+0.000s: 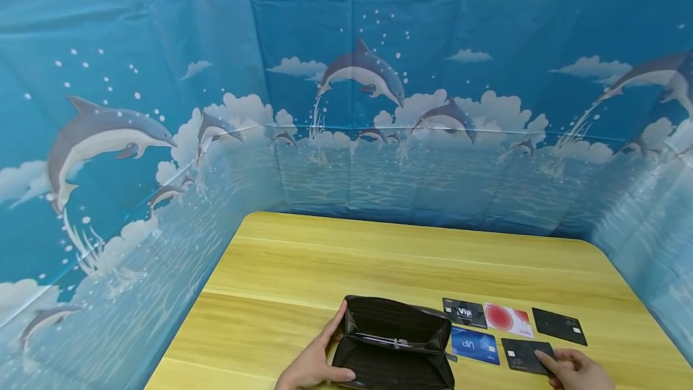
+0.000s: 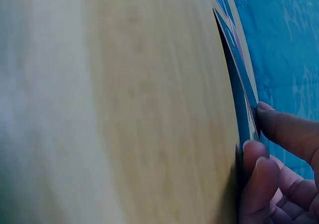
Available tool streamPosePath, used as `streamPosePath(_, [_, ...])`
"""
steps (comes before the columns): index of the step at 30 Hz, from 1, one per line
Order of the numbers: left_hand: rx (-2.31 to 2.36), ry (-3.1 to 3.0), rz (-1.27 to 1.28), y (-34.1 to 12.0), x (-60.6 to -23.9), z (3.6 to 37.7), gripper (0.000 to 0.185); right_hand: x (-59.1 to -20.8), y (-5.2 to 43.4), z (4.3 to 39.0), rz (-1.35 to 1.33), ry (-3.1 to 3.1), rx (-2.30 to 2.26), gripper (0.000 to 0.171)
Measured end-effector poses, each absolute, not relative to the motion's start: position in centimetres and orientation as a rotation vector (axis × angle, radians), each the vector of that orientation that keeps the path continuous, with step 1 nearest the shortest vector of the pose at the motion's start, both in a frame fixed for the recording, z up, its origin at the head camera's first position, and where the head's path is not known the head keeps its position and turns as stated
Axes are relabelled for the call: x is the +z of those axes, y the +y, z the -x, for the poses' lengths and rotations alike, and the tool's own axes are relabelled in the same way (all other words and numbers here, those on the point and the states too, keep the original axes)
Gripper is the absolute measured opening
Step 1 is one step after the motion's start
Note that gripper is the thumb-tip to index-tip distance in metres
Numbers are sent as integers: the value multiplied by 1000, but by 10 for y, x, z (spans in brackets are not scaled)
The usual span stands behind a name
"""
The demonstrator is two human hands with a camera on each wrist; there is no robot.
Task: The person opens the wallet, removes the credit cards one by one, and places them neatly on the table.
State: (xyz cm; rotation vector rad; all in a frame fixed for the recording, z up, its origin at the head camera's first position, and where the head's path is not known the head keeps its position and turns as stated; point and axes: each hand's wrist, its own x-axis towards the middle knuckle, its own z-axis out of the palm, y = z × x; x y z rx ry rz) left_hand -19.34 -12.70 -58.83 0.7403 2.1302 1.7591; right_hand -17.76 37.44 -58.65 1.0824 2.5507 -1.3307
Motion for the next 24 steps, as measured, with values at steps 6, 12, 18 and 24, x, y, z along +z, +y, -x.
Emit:
streamPosePath(6, [1772, 2114, -746, -127, -587, 194, 108, -586, 371, 178, -1099, 2589, -1209, 80])
streamPosePath(12, [1759, 2121, -750, -128, -587, 194, 108, -580, 367, 174, -1084, 2575, -1182, 84])
streamPosePath(18, [1733, 2139, -728, -129, -584, 192, 108, -583, 367, 176, -1093, 2585, -1164, 82])
streamPosePath(24, [1687, 2173, -702, -128, -581, 189, 108, -579, 363, 175, -1107, 2600, -1072, 73])
